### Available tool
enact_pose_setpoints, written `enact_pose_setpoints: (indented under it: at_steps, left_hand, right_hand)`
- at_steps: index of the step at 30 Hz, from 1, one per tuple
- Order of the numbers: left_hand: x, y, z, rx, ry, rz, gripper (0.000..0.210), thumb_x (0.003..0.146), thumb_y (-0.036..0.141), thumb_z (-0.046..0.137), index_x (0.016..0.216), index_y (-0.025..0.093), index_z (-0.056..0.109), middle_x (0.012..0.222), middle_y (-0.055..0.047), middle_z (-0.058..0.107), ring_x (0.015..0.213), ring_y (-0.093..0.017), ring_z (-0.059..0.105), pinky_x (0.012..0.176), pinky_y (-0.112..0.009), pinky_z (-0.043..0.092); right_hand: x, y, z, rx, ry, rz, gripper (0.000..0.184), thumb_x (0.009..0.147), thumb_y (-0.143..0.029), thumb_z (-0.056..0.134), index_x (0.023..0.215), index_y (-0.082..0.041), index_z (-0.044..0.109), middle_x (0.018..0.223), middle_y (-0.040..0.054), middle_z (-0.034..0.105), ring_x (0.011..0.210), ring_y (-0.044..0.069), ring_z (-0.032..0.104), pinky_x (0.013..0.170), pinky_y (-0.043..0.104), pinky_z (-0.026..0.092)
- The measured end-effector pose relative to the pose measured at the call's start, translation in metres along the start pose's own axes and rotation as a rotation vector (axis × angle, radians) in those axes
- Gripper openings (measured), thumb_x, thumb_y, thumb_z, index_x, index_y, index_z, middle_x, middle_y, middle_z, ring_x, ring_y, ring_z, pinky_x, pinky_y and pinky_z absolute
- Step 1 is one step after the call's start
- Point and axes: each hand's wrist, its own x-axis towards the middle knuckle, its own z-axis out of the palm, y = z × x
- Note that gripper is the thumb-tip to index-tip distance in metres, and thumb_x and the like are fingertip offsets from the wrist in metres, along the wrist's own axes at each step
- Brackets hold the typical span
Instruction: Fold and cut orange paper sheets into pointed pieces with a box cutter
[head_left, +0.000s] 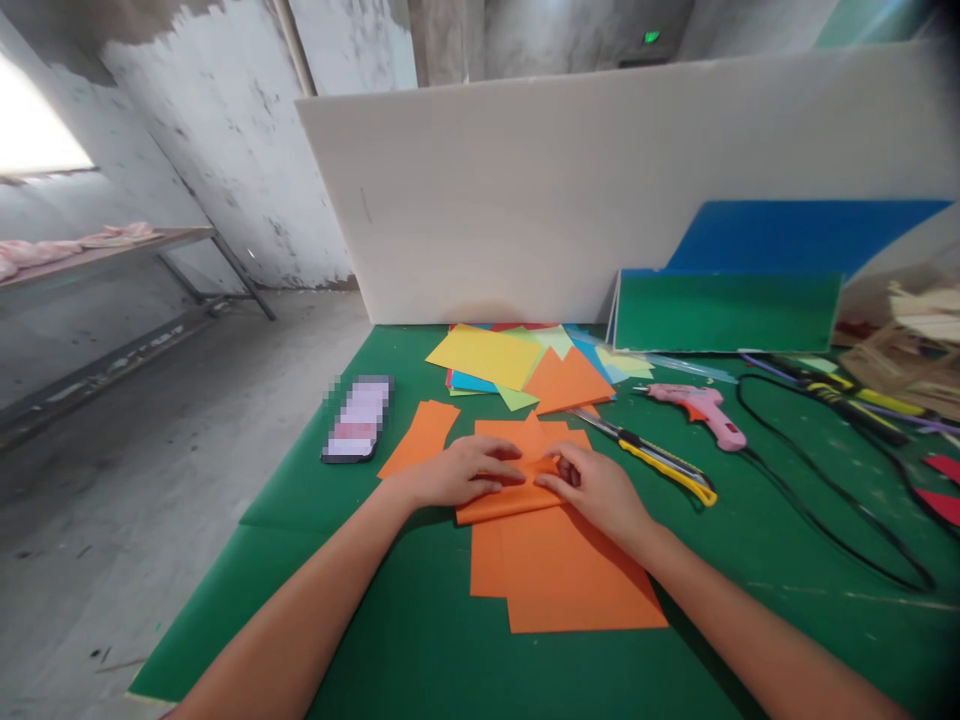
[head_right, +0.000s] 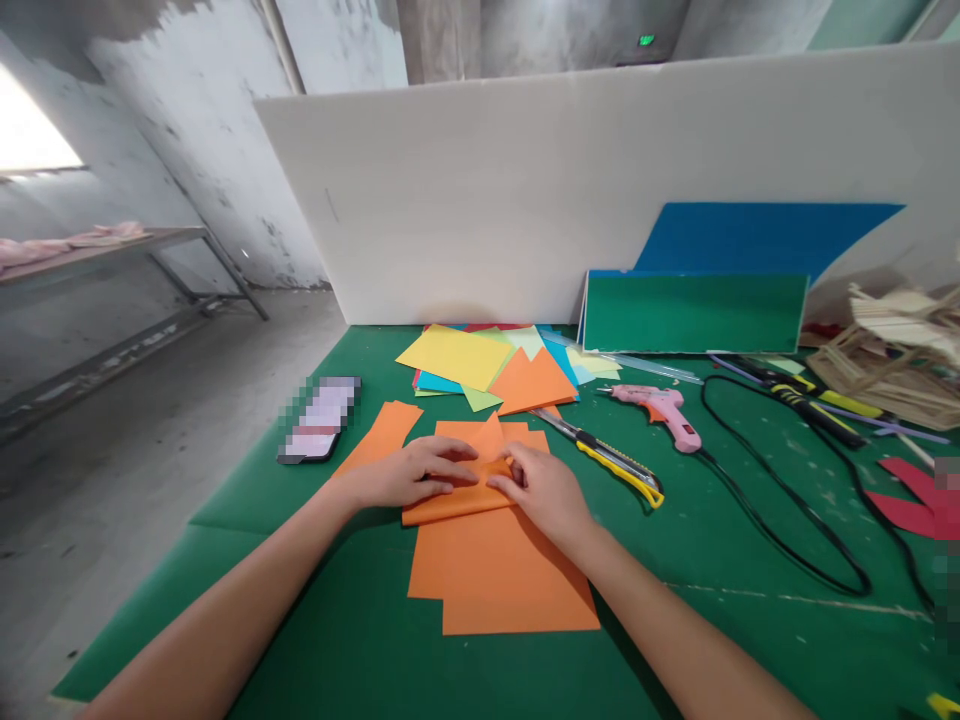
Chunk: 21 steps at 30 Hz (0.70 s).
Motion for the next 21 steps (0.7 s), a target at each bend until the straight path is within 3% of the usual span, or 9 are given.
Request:
enact_pose_setpoints:
  at_steps: [3,5,8,14,21]
  left_hand:
    - [0.0,-0.002,0.003,0.029,0.023,0.035,0.038,0.091,0.012,0.048,0.116,0.033,0.068,0.134,-0.002,0.057,0.125,-0.022,0.051,0.104,-0.034,0.042]
    - [0.0,-0.003,0.003,0.046,0.023,0.044,0.039,0.091,0.012,0.047,0.116,0.034,0.068,0.134,-0.001,0.058,0.125,-0.021,0.051,0.107,-0.036,0.04]
    - [-0.001,-0.004,0.003,0.056,0.014,0.053,0.04,0.091,0.011,0.048,0.117,0.033,0.068,0.135,-0.002,0.057,0.126,-0.022,0.05,0.107,-0.037,0.039]
    - [-0.001,-0.002,0.004,0.056,0.036,0.06,0.042,0.092,0.01,0.044,0.117,0.034,0.068,0.133,-0.002,0.058,0.124,-0.021,0.052,0.107,-0.038,0.039]
    - [-0.001,-0.006,0.009,0.11,0.018,0.043,0.05,0.091,0.005,0.041,0.117,0.038,0.067,0.135,0.0,0.056,0.128,-0.021,0.048,0.109,-0.041,0.036]
  right_hand:
    - [-0.001,0.0,-0.002,0.009,-0.005,0.016,0.028,0.087,-0.039,0.058,0.109,-0.022,0.056,0.067,-0.002,0.058,0.06,0.018,0.057,0.051,0.027,0.037]
    - [-0.003,0.002,-0.004,-0.016,0.006,-0.016,0.025,0.088,-0.034,0.056,0.11,-0.021,0.057,0.074,0.0009,0.062,0.066,0.019,0.06,0.055,0.028,0.043]
    - [-0.006,0.007,-0.009,-0.036,0.009,-0.156,0.019,0.092,-0.022,0.047,0.104,-0.021,0.062,0.098,0.0072,0.068,0.091,0.022,0.063,0.076,0.034,0.05]
    - [-0.013,0.023,-0.018,-0.173,-0.054,-0.413,0.055,0.077,0.002,0.036,0.111,-0.024,0.07,0.139,0.005,0.055,0.124,0.025,0.051,0.103,0.047,0.043]
    - [-0.012,0.03,-0.022,-0.195,-0.115,-0.481,0.059,0.077,0.002,0.035,0.118,-0.024,0.069,0.126,0.0037,0.065,0.115,0.022,0.06,0.098,0.043,0.05]
